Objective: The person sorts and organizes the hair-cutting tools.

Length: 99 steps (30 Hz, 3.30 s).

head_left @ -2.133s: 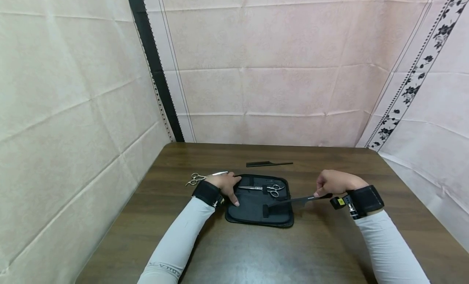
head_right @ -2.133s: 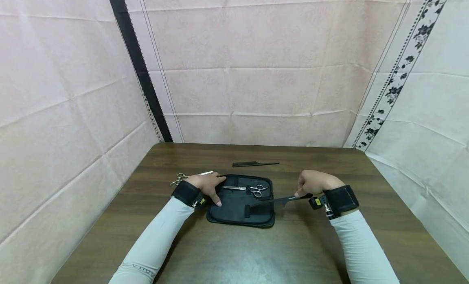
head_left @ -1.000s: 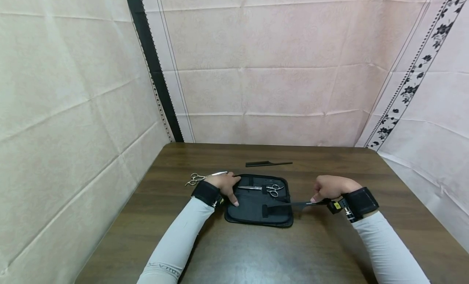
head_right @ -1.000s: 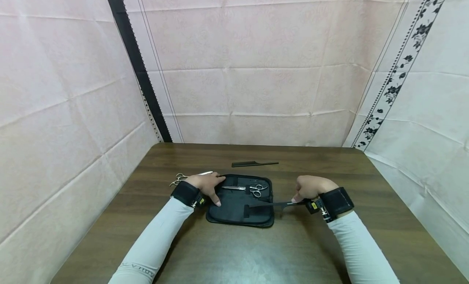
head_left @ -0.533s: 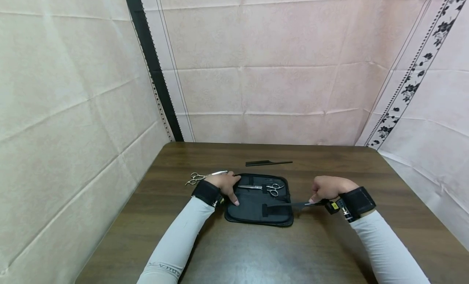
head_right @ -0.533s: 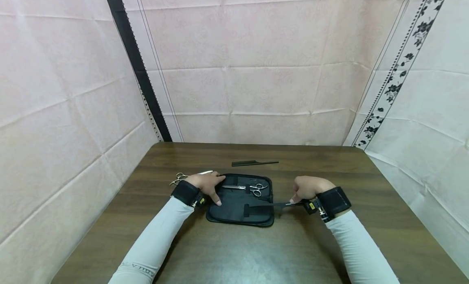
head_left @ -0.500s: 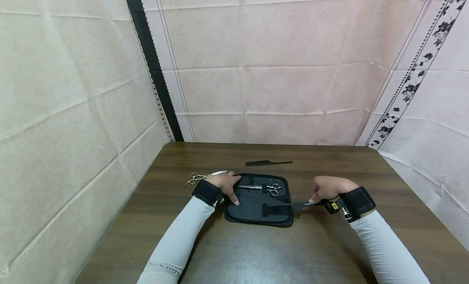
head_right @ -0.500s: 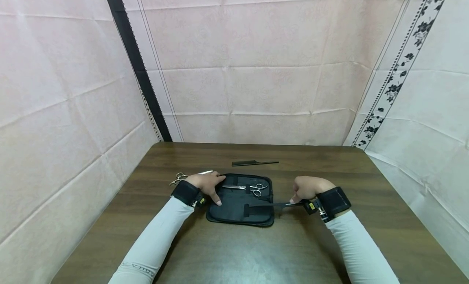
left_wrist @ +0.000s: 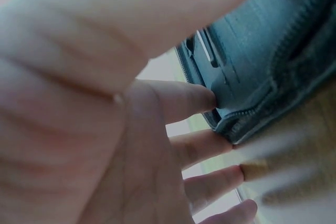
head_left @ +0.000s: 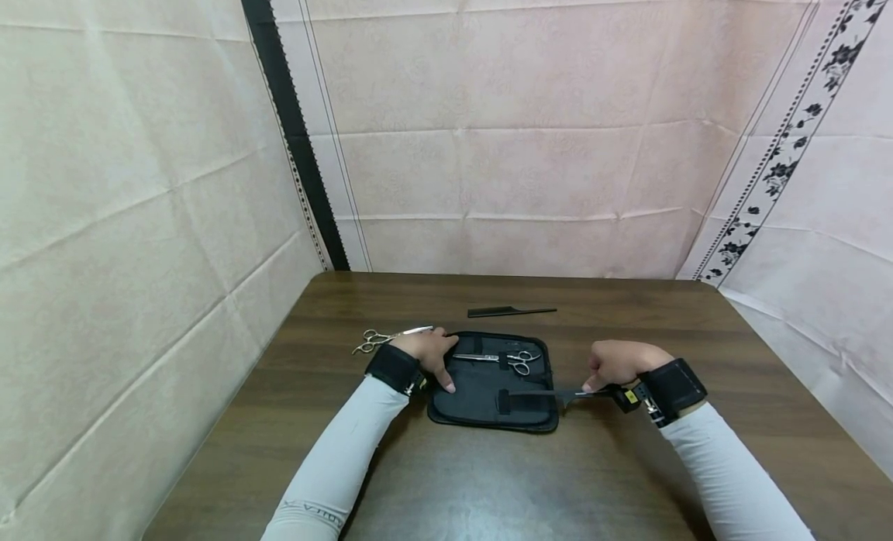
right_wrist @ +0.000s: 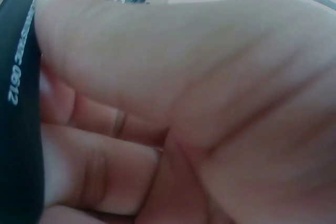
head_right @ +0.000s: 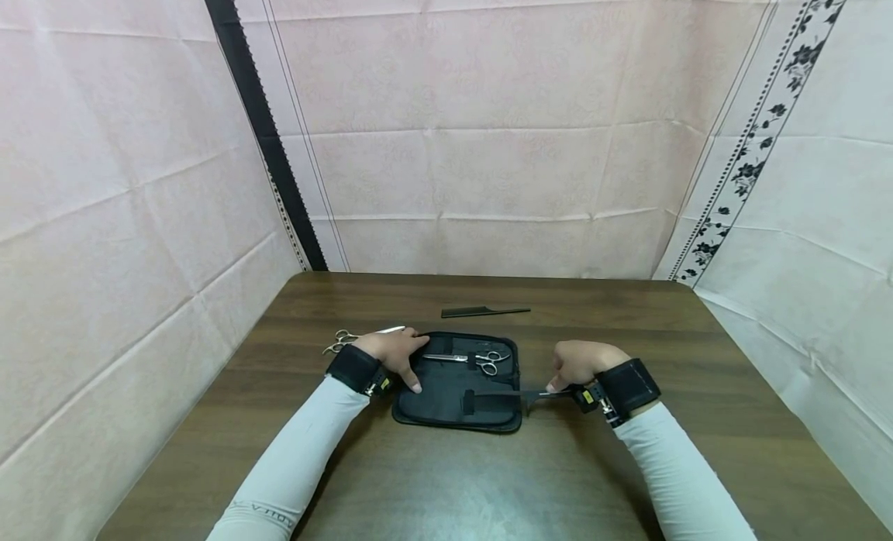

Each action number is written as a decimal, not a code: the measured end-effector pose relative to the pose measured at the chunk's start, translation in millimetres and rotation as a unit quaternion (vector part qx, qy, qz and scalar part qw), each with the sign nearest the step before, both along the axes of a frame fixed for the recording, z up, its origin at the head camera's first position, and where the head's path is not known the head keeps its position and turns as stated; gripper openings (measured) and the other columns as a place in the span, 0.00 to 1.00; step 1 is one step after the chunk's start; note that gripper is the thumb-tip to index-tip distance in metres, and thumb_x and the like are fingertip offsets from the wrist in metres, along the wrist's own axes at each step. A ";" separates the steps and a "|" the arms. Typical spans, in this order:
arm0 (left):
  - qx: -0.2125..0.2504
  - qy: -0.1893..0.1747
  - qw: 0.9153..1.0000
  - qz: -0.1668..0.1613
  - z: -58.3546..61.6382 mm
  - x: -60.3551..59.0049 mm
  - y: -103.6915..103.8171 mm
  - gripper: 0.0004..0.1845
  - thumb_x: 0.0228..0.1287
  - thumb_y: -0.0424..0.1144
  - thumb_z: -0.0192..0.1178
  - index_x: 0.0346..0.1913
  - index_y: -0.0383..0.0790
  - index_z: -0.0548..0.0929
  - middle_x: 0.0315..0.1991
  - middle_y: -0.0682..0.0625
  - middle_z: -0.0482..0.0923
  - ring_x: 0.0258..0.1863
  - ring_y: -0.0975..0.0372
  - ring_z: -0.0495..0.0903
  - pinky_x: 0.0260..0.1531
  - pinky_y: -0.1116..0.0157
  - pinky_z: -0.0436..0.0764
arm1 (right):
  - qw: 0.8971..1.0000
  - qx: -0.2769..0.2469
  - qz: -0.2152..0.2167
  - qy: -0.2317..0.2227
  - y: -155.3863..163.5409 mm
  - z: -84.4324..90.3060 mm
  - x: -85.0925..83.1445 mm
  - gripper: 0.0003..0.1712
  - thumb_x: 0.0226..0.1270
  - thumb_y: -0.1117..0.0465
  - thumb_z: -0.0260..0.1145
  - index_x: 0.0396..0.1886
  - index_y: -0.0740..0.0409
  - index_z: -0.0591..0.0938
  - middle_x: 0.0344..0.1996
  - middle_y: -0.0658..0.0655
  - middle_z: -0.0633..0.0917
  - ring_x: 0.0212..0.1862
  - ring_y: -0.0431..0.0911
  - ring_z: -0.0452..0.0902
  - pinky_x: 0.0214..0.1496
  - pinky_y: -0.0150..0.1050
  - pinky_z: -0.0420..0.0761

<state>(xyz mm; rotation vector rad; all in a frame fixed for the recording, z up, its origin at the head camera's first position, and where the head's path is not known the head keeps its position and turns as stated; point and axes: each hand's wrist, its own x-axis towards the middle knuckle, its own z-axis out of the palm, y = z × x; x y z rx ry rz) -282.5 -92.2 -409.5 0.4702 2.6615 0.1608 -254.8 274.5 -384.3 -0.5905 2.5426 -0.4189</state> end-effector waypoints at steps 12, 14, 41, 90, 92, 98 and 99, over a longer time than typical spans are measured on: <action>0.000 0.005 1.000 -0.003 2.5 0.7 -1.2 0.56 0.54 0.58 0.78 0.82 0.48 0.60 0.78 0.42 0.62 0.76 0.47 0.65 0.73 0.47 0.69 | 1.000 0.005 0.000 -0.001 -2.0 1.0 0.5 0.17 0.68 0.54 0.74 0.20 0.53 0.83 0.17 0.45 0.71 0.22 0.41 0.66 0.28 0.35 0.62; 0.000 0.006 1.000 -0.002 2.4 0.7 -1.3 0.56 0.54 0.58 0.78 0.82 0.48 0.60 0.78 0.42 0.62 0.77 0.47 0.65 0.73 0.47 0.69 | 1.000 0.007 0.001 -0.001 -2.1 0.6 0.3 0.17 0.67 0.53 0.74 0.20 0.53 0.83 0.17 0.45 0.71 0.22 0.41 0.65 0.28 0.35 0.62; -0.002 0.001 1.000 0.002 2.6 1.7 0.3 0.57 0.54 0.58 0.78 0.83 0.48 0.59 0.79 0.42 0.61 0.77 0.47 0.64 0.73 0.47 0.69 | 1.000 0.013 -0.007 0.000 -4.4 -3.7 3.1 0.18 0.67 0.53 0.74 0.20 0.54 0.82 0.17 0.45 0.72 0.22 0.42 0.67 0.28 0.35 0.64; -0.044 0.005 0.999 0.002 -0.5 -3.2 3.7 0.58 0.55 0.62 0.76 0.84 0.49 0.57 0.79 0.43 0.59 0.78 0.47 0.62 0.75 0.47 0.67 | 0.999 0.019 0.014 -0.030 -8.4 -11.5 -0.6 0.18 0.70 0.49 0.72 0.22 0.53 0.85 0.16 0.45 0.72 0.20 0.40 0.66 0.27 0.34 0.63; -0.044 0.005 0.999 0.002 -0.5 -3.1 3.8 0.58 0.55 0.63 0.76 0.83 0.49 0.57 0.79 0.43 0.60 0.77 0.47 0.62 0.75 0.48 0.67 | 0.999 0.017 0.014 -0.032 -9.0 -11.1 0.1 0.18 0.69 0.49 0.72 0.21 0.53 0.85 0.16 0.45 0.71 0.20 0.41 0.66 0.27 0.34 0.62; -0.048 0.006 0.999 0.001 -0.8 -3.4 4.2 0.58 0.55 0.63 0.76 0.83 0.50 0.57 0.78 0.43 0.61 0.77 0.48 0.64 0.74 0.48 0.68 | 0.999 0.010 0.020 -0.034 -9.9 -11.0 0.5 0.20 0.70 0.50 0.72 0.20 0.54 0.83 0.15 0.45 0.71 0.19 0.40 0.65 0.26 0.34 0.62; -0.048 0.006 0.999 0.001 -0.6 -3.2 4.3 0.58 0.55 0.63 0.76 0.83 0.50 0.57 0.78 0.43 0.61 0.77 0.47 0.64 0.74 0.48 0.68 | 0.999 0.009 0.021 -0.035 -10.0 -11.0 0.4 0.20 0.70 0.50 0.72 0.20 0.55 0.83 0.15 0.45 0.71 0.19 0.40 0.65 0.25 0.34 0.61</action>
